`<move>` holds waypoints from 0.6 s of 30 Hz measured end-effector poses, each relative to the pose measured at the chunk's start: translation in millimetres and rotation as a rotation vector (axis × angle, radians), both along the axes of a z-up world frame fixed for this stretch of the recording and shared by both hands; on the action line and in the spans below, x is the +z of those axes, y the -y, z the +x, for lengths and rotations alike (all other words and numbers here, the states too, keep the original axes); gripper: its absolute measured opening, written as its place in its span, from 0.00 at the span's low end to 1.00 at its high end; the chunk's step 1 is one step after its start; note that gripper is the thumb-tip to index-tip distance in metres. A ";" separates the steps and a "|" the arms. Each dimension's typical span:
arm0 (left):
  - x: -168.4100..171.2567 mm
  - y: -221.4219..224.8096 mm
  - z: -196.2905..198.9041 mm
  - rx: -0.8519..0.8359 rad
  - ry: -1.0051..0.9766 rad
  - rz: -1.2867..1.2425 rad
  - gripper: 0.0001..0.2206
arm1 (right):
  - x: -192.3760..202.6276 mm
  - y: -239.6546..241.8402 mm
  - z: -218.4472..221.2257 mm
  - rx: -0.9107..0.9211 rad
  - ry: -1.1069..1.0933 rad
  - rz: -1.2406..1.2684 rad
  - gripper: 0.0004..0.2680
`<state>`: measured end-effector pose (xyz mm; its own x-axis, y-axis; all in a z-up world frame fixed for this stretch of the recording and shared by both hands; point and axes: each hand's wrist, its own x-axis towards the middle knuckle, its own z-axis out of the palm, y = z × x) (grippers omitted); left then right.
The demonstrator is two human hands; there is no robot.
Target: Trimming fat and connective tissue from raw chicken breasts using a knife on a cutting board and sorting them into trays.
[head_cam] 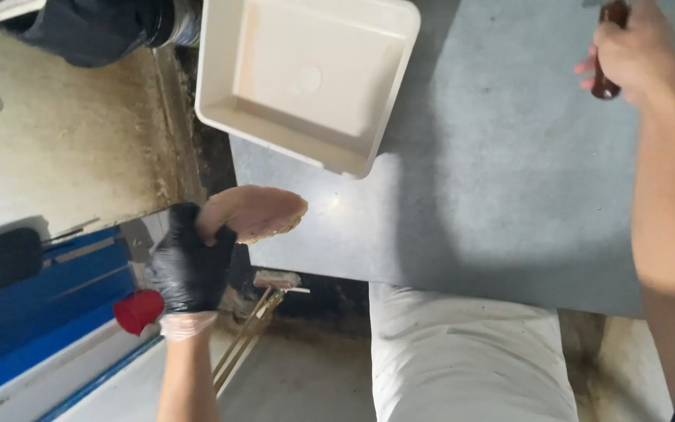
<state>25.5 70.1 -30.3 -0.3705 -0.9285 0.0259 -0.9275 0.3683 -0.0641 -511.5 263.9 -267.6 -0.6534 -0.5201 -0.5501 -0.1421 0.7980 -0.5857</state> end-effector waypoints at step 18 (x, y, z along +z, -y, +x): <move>-265.0 -61.5 36.5 -0.679 0.191 0.375 0.49 | 24.7 -273.5 318.1 -0.068 0.224 0.235 0.12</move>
<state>62.0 131.5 -295.3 -0.8248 -0.4325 -0.3642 -0.4781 0.8773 0.0410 -193.4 537.4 -242.9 -0.5318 -0.3216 -0.7834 0.0274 0.9181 -0.3955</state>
